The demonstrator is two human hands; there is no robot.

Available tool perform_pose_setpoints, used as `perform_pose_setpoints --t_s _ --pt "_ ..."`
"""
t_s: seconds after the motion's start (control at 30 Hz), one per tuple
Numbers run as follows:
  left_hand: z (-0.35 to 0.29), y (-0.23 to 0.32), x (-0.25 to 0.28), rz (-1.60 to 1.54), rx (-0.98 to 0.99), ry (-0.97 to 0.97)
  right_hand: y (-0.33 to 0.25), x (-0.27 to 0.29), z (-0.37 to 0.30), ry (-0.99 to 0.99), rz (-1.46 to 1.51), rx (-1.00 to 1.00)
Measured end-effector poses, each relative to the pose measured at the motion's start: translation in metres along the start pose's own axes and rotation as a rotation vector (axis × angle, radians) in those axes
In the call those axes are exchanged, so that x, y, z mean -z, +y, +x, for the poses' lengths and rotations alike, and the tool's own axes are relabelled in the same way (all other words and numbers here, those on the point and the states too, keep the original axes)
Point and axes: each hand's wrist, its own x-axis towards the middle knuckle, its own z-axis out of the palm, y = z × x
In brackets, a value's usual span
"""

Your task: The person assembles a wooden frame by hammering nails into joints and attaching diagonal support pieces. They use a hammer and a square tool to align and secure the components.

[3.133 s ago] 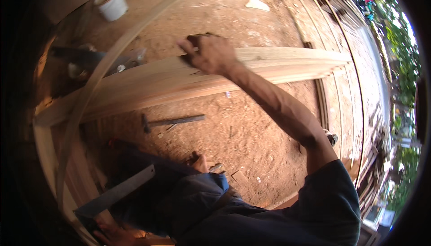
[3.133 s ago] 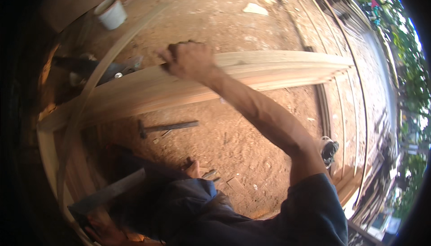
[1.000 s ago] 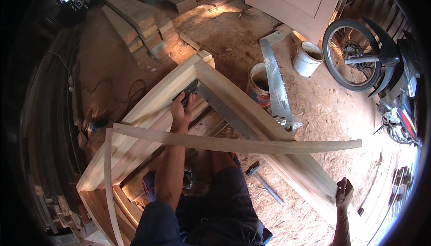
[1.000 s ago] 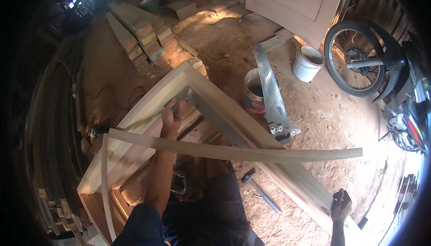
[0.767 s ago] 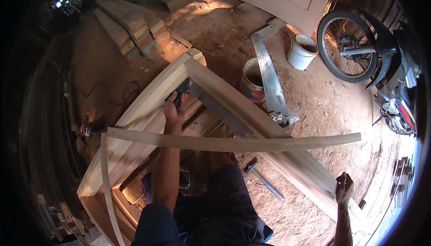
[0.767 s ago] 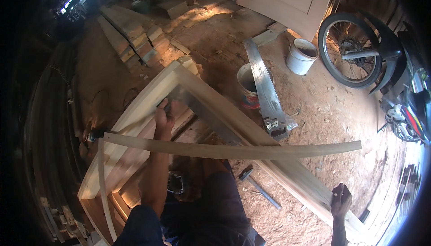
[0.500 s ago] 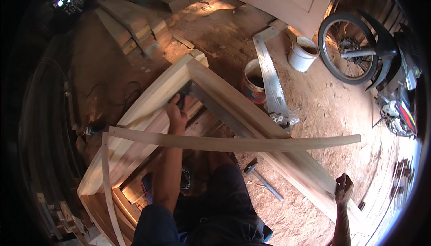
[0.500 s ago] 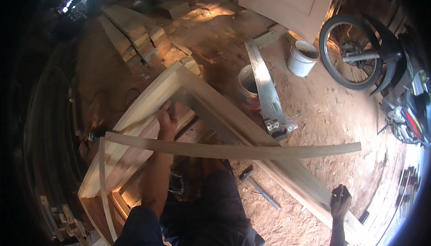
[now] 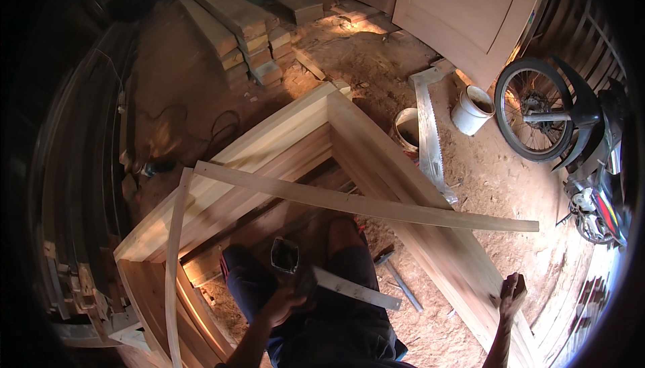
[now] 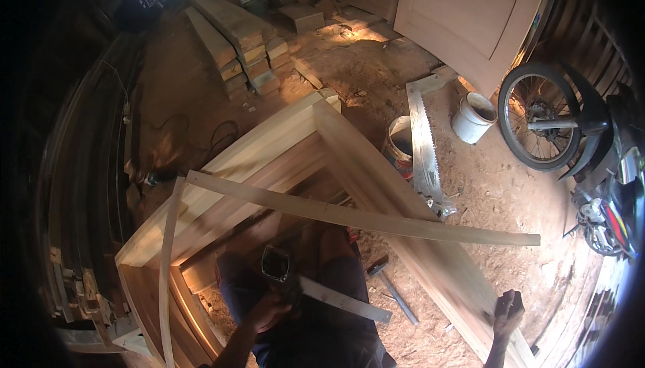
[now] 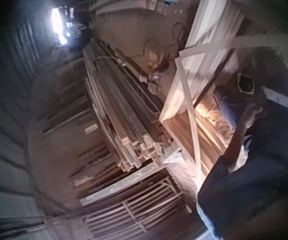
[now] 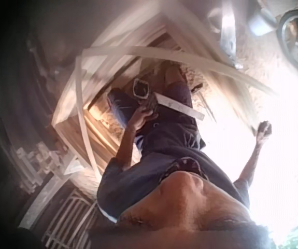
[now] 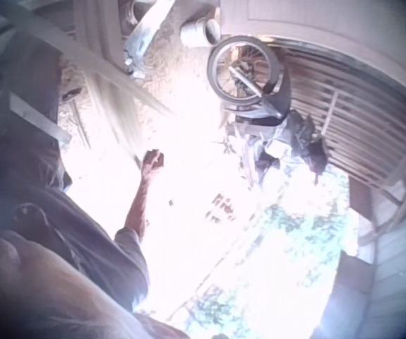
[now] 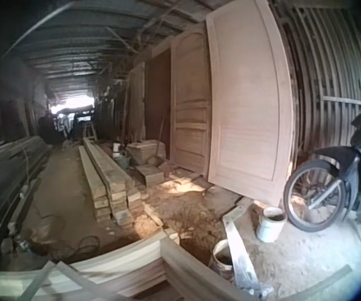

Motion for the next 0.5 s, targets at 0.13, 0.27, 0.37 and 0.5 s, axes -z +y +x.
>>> perform_pose_setpoints --t_s 0.13,0.27,0.37,0.5 --pt "-0.066 0.019 0.020 -0.068 0.208 -0.159 0.002 0.009 -0.013 -0.039 0.037 0.217" --pt "-0.132 0.054 0.031 -0.189 0.025 -0.139 0.034 0.035 -0.033 -0.114 -0.108 0.351" --pt "-0.201 0.090 0.034 0.216 -0.349 0.057 0.082 0.065 -0.048 -0.049 -0.191 0.410" --pt "-0.275 0.128 0.041 0.395 -0.859 0.344 0.145 0.108 -0.058 -0.067 -0.321 0.321"
